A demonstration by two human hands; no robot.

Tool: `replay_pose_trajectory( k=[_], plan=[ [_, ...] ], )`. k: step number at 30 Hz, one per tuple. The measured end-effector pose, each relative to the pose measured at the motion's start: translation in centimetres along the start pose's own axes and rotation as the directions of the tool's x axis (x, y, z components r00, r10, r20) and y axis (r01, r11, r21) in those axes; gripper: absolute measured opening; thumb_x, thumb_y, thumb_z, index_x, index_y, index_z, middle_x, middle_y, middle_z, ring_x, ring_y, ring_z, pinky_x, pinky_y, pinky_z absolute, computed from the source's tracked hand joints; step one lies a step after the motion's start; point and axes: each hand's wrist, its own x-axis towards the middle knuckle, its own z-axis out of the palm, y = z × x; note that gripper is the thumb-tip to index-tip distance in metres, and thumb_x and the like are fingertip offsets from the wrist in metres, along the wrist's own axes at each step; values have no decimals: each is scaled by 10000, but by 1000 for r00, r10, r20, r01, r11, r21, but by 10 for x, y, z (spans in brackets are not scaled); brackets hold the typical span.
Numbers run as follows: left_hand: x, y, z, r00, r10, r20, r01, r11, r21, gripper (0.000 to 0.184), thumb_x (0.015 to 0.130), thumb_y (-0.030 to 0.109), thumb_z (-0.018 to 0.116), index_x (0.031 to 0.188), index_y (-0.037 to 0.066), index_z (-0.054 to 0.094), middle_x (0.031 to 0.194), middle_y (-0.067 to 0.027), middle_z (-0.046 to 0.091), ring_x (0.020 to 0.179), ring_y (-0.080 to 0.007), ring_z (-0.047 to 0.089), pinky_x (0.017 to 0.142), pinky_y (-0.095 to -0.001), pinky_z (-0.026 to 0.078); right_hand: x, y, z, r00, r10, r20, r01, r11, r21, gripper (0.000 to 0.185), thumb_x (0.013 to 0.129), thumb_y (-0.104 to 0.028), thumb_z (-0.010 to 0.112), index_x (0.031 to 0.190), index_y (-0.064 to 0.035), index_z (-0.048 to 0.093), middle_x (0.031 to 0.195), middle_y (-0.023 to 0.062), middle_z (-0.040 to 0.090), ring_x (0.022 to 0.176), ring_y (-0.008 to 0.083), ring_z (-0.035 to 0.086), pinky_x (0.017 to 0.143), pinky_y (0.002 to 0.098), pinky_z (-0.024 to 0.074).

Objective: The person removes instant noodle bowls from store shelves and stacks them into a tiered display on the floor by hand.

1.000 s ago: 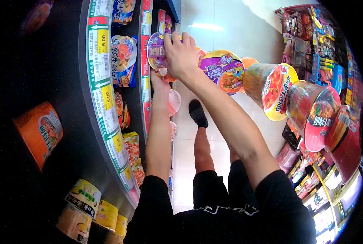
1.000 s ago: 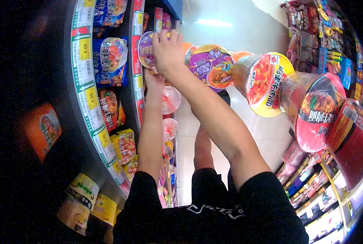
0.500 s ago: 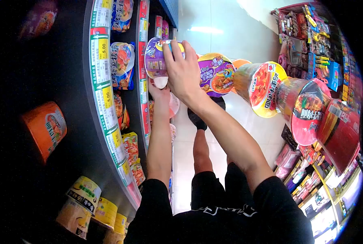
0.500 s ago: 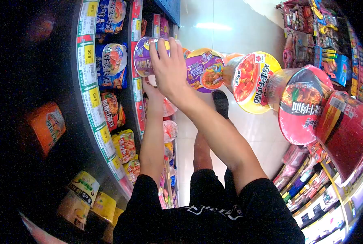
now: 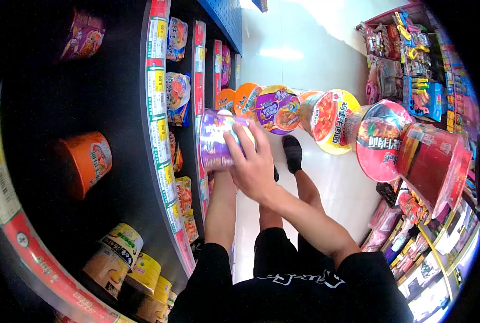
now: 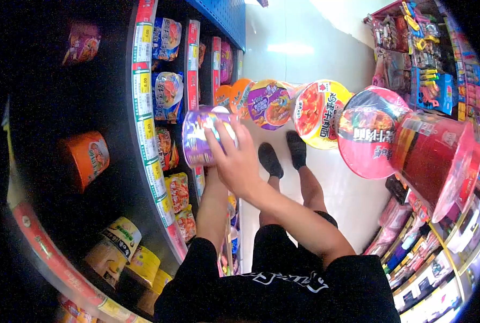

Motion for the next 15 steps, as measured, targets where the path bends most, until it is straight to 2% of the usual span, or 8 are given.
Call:
replay_pose_trajectory(
  k=[10,11,15],
  plan=[
    [-66,-19,38,999,23,-39,-21,999,47,547,981,458,385,1455,185,368,1417,-40,458,1291,-227,448,1039,-411,407,-54,-29,-69,979,91,182,-126,973,193,755,625,-136,773,1322,-56,494,1391,175,420,1284,441,359,1046,544,350],
    [-74,-19,44,998,30,-49,-27,998,58,549,981,458,385,1458,185,363,1418,-39,456,1292,-225,446,1038,-409,406,-57,-31,-76,975,104,194,-142,970,195,805,594,-150,807,1324,-55,482,1393,179,411,1290,444,353,1052,543,339],
    [-107,-20,74,995,51,-85,-41,993,107,561,981,459,386,1469,185,347,1422,-34,448,1294,-215,438,1035,-399,404,-57,-45,-110,985,104,134,-136,958,254,943,516,-149,857,1351,-43,432,1386,196,405,1297,448,345,1069,537,313]
  ],
)
